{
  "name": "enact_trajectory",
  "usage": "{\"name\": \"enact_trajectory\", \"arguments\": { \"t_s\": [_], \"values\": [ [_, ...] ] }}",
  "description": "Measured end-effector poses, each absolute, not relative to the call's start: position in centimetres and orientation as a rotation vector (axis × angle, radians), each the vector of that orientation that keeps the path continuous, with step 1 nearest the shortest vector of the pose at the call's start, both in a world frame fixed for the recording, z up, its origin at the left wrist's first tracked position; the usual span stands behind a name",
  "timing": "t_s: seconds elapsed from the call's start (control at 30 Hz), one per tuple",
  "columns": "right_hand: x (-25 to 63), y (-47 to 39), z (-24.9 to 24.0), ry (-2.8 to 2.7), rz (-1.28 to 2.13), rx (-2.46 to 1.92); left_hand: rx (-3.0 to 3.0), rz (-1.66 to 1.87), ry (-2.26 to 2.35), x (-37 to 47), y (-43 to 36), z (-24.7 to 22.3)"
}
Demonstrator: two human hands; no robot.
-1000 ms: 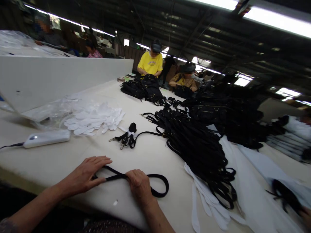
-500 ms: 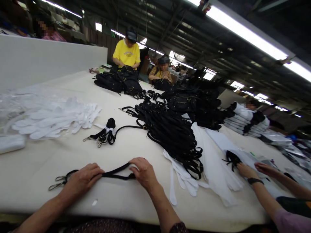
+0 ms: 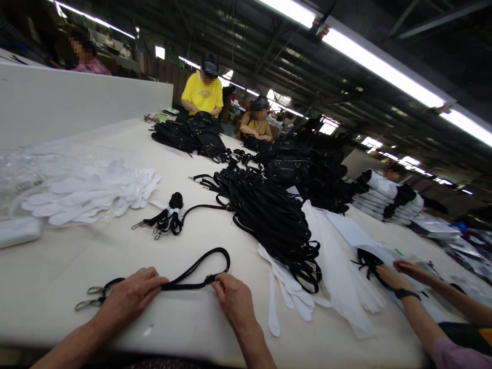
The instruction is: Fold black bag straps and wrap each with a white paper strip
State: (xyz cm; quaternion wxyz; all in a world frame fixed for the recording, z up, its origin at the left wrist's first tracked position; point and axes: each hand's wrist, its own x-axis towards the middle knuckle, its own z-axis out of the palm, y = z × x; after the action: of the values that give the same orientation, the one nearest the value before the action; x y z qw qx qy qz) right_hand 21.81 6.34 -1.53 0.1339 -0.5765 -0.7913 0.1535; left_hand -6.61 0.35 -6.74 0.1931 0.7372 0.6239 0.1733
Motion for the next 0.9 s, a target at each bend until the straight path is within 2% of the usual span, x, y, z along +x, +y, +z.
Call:
{"name": "enact_trajectory", "arguments": {
  "t_s": [0.2,0.37,0.63,0.9],
  "values": [
    [21.4,6.5,-1.7,-2.271,0.515,-1.75,2.138,0.544,1.74,-6.5,0.2,-7.1],
    [18.6,7.6,-2.0,-2.278,0.452,-1.781,2.371,0.57,1.533,-3.6,-0.5,-6.9],
    [13.5,6.6,-5.4,-2.645,0.233,-1.226,2.384,0.703,1.446,-1.7,-1.2,-6.3],
    [13.9,6.6,-6.1,-2.661,0.203,-1.09,2.536,0.649,1.526,-6.2,-2.6,-5.2]
  ]
}}
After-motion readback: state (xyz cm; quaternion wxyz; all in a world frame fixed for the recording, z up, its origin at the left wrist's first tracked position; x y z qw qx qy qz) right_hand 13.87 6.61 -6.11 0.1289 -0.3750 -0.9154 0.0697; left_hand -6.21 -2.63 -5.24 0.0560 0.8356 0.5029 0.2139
